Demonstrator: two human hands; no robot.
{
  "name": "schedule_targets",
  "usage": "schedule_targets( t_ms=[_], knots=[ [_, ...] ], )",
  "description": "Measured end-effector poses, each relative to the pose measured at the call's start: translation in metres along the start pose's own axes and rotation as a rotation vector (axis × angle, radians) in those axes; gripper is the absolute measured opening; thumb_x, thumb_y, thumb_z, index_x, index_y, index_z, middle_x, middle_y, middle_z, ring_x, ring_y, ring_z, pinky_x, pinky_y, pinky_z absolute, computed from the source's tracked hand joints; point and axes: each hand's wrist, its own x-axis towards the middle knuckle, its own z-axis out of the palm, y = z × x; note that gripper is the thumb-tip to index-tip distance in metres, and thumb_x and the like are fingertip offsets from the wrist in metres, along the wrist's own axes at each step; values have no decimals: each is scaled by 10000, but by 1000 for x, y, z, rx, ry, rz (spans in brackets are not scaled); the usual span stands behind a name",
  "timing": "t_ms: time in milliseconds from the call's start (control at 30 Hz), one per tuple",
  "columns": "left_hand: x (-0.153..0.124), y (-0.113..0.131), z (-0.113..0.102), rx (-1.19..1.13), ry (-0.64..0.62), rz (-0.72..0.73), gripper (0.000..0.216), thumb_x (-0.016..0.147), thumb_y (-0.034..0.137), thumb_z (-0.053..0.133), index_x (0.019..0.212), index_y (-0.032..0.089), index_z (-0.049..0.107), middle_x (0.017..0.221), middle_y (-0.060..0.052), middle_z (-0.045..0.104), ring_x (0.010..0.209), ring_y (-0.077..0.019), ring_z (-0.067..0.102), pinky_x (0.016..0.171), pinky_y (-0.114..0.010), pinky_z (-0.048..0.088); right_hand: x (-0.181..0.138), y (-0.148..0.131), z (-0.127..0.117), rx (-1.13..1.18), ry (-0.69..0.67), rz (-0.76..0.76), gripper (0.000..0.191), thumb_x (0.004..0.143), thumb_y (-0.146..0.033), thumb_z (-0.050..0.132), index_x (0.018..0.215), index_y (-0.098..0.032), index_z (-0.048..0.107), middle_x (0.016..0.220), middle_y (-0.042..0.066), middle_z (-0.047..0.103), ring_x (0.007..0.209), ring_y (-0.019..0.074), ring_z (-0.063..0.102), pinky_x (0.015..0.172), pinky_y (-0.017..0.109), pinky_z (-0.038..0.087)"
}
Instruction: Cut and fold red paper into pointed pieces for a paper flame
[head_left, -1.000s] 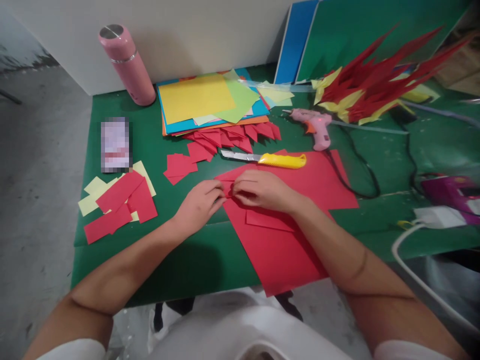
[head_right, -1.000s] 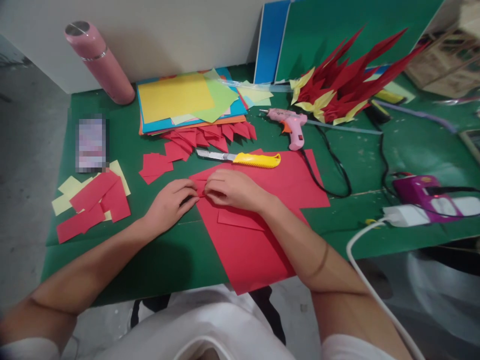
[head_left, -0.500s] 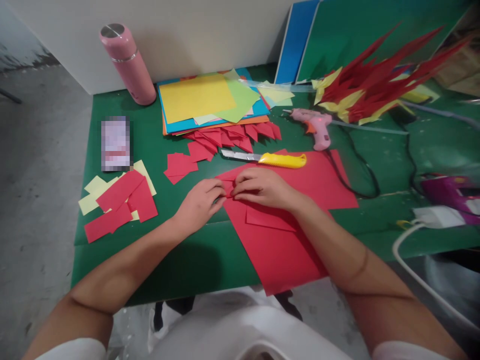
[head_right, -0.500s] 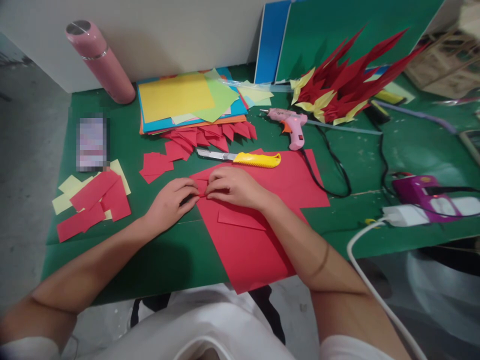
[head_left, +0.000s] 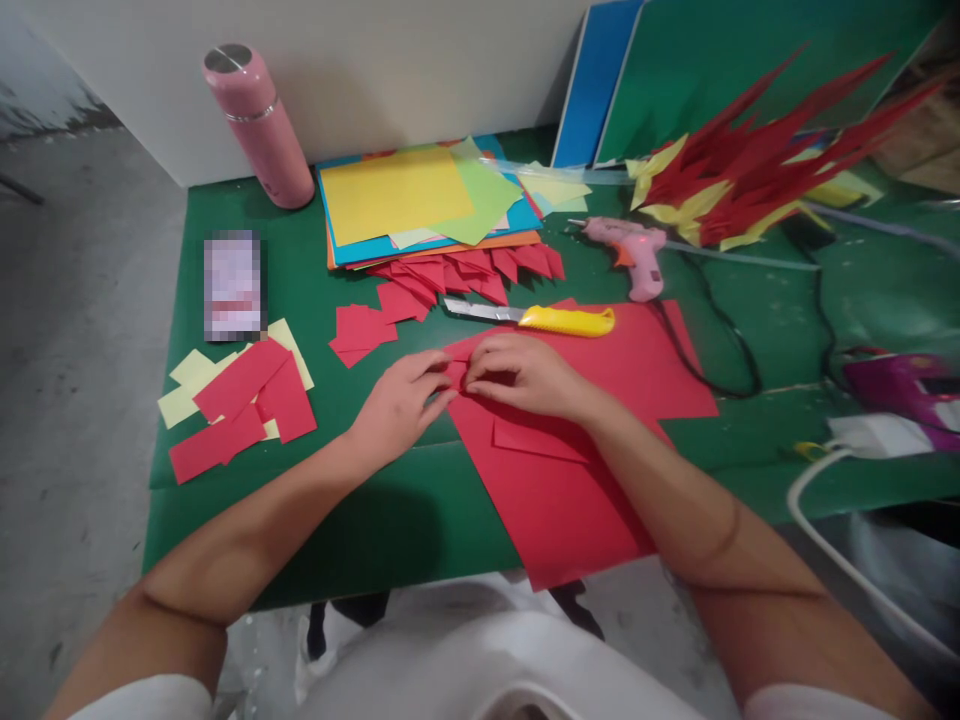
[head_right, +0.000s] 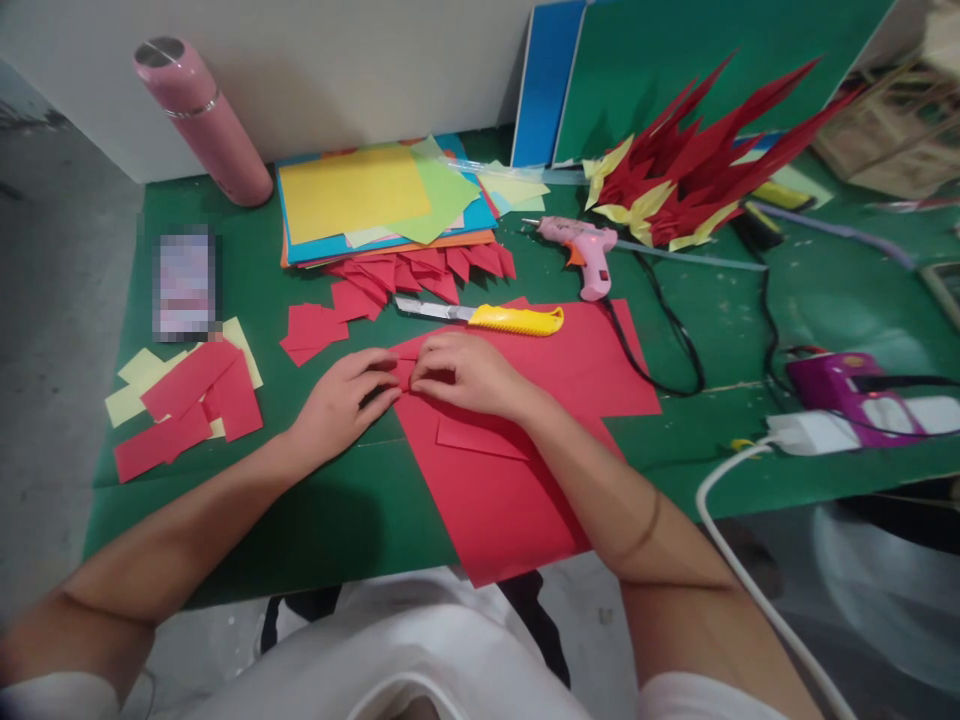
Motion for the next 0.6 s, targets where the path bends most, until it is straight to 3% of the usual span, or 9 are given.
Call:
schedule_targets(
  t_ms=[200, 600],
  knots=[
    [3, -3, -2, -15, -2, 36, 214, 996, 241, 526, 897, 153, 695, 919, -55, 714, 862, -168, 649, 839, -342, 533, 1, -6, 4, -25, 19, 56, 152, 915, -284, 592, 824, -213, 691, 834, 51, 710, 811, 195, 627, 742, 329, 461],
    [3, -2, -4, 6, -40, 13, 198, 982, 205, 535, 924, 170, 720, 936, -49, 713, 871, -179, 606, 854, -341, 470, 0, 0, 1, 14, -28, 8, 128, 905, -278, 626, 820, -215, 698, 845, 44, 688, 814, 181, 612, 733, 309, 451]
  ],
)
